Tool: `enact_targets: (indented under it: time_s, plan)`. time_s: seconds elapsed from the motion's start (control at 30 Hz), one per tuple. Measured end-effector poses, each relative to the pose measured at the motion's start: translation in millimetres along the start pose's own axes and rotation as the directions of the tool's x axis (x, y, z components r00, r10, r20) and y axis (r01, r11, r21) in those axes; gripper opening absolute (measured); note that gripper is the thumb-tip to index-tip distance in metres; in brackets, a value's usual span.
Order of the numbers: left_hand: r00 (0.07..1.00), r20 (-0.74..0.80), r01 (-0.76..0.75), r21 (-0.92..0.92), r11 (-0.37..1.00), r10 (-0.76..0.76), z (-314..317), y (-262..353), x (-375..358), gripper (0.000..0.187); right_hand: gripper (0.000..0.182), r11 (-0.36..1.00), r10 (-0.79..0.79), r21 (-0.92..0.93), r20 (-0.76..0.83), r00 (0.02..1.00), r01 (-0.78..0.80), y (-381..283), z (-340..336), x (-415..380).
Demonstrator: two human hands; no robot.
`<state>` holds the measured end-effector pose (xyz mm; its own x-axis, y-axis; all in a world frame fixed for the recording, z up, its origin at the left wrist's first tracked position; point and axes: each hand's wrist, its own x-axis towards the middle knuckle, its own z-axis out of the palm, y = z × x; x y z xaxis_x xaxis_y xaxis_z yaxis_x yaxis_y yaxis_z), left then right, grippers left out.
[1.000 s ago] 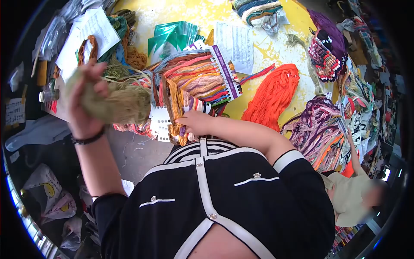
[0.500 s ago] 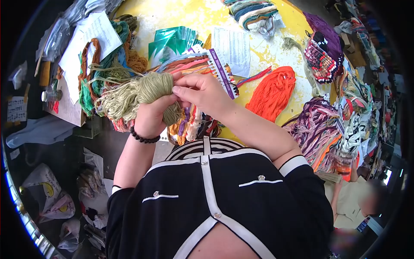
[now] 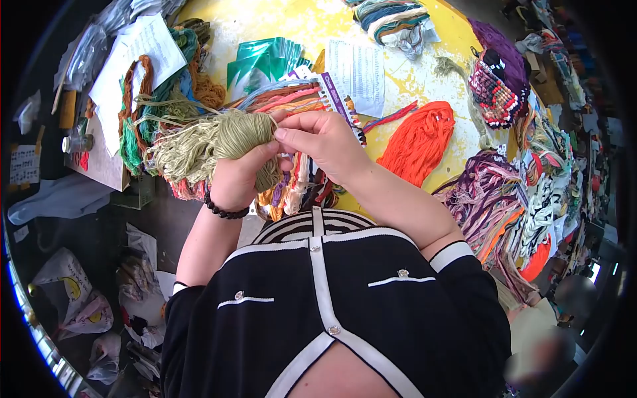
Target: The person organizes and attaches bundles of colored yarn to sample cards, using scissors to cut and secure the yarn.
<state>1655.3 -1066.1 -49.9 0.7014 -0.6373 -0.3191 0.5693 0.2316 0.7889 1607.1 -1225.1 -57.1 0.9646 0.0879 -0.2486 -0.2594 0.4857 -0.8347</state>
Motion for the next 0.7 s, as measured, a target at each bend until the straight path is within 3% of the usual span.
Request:
enact_targets:
  time_s: [0.13, 0.2, 0.53, 0.7]
  plan:
    - [1.000, 0.002, 0.022, 0.072, 0.997, -0.022, -0.4, -2.2, 0.4, 0.045, 0.015, 0.997, 0.027, -0.070, -0.016, 1.000, -0.028, 4.4, -2.4, 2.6]
    - [0.999, 0.028, 0.027, 0.078, 0.997, -0.030, 0.3, -2.2, 0.0, 0.048, 0.014, 0.999, 0.051, 0.014, -0.027, 0.998, -0.050, 5.1, -3.3, 2.3]
    - [0.997, -0.077, 0.004, -0.036, 0.999, -0.007, -3.4, -2.1, 0.0, 0.026, 0.011, 0.993, -0.028, 0.115, -0.086, 0.996, 0.037, 6.5, -2.2, 0.8]
    - [0.999, -0.049, 0.001, 0.043, 0.999, 0.001, -5.6, -5.9, 3.3, 0.016, 0.011, 0.994, -0.095, -0.057, -0.044, 0.994, 0.093, 6.6, -2.1, 0.9]
